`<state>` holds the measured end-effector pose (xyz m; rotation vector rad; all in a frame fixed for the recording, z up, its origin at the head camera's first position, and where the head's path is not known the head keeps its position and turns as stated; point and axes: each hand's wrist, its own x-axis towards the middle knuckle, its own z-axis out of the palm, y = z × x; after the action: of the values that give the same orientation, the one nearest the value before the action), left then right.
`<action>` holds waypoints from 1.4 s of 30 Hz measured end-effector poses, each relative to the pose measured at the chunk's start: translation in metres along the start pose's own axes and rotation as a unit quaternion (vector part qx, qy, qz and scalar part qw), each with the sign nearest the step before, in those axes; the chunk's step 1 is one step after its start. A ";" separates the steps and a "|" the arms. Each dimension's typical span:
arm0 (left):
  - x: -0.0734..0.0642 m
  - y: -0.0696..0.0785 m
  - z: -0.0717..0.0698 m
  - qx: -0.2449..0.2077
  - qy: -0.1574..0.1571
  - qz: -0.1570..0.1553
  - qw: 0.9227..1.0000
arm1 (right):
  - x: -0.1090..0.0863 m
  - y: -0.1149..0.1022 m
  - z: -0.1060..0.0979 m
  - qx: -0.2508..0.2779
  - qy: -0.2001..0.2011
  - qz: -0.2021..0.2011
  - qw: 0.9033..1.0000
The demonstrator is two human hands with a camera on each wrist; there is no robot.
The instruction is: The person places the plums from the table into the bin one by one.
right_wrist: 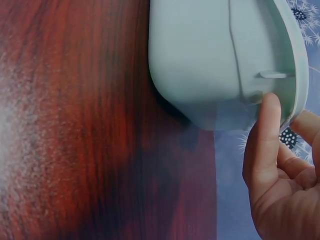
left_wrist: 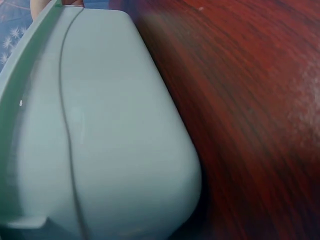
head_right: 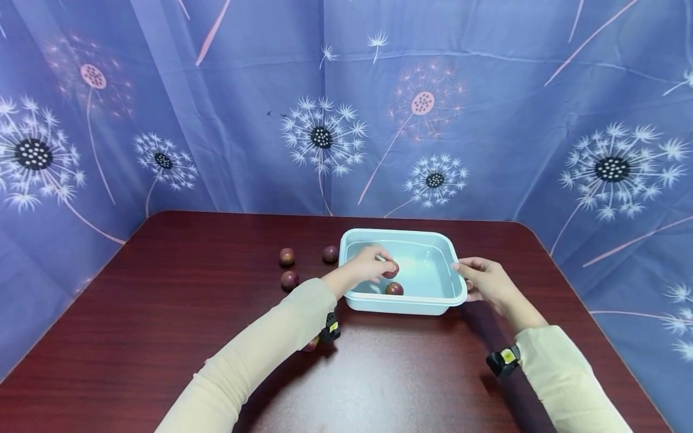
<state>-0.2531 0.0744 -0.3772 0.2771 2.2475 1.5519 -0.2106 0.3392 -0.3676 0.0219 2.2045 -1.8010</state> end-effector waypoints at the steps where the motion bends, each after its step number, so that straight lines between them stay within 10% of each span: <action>1: 0.001 0.000 0.001 0.009 0.002 -0.001 1.000 | 0.000 0.000 0.000 0.002 0.000 0.000 1.000; 18: 0.005 0.001 -0.001 0.144 -0.017 -0.010 0.989 | -0.001 -0.001 0.002 -0.031 0.008 0.009 0.999; 42: 0.005 0.002 -0.002 0.212 -0.006 -0.011 0.977 | -0.003 0.000 0.002 -0.022 0.011 0.017 1.000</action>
<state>-0.2584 0.0756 -0.3762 0.3741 2.5455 1.0408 -0.2078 0.3380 -0.3672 0.0693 2.2436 -1.7429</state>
